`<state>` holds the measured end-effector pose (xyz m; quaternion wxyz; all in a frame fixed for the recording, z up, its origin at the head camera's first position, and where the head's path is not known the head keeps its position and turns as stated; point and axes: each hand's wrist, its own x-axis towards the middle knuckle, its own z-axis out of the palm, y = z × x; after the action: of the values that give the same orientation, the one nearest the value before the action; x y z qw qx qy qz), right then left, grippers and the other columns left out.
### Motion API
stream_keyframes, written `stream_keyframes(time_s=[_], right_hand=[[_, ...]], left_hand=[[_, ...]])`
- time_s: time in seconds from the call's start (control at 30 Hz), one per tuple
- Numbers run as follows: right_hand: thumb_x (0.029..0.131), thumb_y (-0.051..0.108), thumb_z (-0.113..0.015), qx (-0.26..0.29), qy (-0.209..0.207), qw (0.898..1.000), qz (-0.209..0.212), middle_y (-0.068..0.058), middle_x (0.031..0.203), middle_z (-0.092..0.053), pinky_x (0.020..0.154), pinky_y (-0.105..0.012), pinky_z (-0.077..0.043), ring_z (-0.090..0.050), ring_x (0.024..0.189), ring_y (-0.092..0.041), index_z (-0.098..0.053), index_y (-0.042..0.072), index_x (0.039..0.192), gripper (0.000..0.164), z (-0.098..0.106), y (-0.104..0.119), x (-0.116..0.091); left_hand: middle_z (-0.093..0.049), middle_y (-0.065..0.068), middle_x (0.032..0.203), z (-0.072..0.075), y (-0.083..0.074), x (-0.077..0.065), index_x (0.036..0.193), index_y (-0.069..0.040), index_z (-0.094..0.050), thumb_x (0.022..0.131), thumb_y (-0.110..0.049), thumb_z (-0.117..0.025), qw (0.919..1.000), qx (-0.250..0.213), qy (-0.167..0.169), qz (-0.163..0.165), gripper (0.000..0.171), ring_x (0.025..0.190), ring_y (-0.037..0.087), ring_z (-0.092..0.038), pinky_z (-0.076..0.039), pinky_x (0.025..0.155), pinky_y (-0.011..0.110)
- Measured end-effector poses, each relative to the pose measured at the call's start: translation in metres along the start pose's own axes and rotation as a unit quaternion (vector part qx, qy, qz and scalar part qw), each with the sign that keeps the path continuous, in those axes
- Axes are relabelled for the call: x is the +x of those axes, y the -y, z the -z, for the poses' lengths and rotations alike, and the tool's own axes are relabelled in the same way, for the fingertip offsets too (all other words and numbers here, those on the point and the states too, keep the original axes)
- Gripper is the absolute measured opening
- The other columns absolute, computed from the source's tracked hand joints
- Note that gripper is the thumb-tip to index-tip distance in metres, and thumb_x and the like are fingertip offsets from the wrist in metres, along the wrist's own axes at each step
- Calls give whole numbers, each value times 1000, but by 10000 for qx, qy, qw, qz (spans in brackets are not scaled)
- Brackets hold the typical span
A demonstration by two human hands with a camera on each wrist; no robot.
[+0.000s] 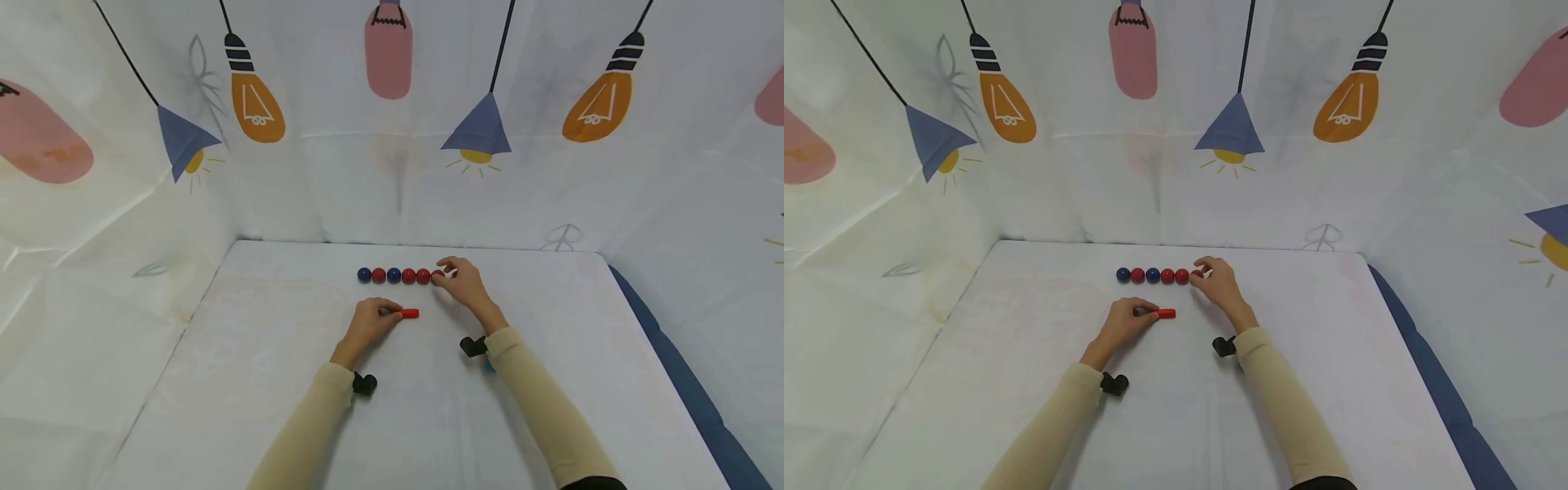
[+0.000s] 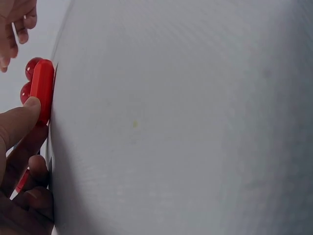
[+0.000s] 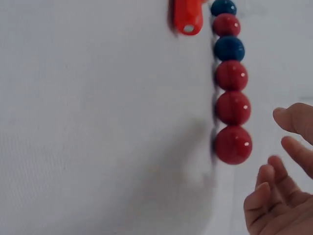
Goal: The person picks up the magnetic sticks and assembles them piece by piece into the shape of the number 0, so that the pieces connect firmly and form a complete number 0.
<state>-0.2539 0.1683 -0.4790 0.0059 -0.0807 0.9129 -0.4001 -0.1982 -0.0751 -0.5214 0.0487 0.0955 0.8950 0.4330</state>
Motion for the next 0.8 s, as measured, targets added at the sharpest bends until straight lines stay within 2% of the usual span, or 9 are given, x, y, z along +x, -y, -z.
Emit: stream_keyframes(time_s=[0.1,0.23,0.43,0.6,0.8], right_hand=[[97,23,-70,-61,63,9998,-175,-25,128,-61,93,-51,-53,-62,109,-39,-58,2,140,49,-2,-7,3],[97,23,-71,-112,173,9994,-278,-28,132,-59,96,-53,-54,-62,115,-42,-54,3,144,54,-6,-13,4],[99,21,-67,-157,247,9986,-443,-24,131,-63,98,-51,-54,-62,119,-39,-57,6,139,44,-11,-18,3],[99,21,-67,-68,114,9983,-562,-24,127,-66,98,-51,-54,-64,116,-38,-60,4,132,38,-11,-21,-1],[97,22,-69,123,99,9975,-687,-23,125,-68,98,-51,-54,-65,113,-38,-60,3,130,39,-9,-22,-8]], left_hand=[[-78,3,111,0,1,0,110,-15,-81,93,-21,-77,10000,43,-3,-6,19,92,17,-63,-54,84,35],[-77,3,111,0,2,0,111,-15,-81,93,-21,-78,10000,52,18,79,20,91,17,-63,-53,83,34],[-78,2,108,-1,2,1,107,-15,-82,92,-23,-79,9999,57,-84,3,17,88,16,-62,-51,79,32],[-78,2,107,0,2,0,106,-15,-83,92,-22,-79,9999,77,-100,-106,16,87,15,-62,-51,76,30],[-78,4,107,1,1,-1,110,-15,-81,92,-19,-78,10000,-63,-10,72,19,86,16,-61,-52,78,30]])
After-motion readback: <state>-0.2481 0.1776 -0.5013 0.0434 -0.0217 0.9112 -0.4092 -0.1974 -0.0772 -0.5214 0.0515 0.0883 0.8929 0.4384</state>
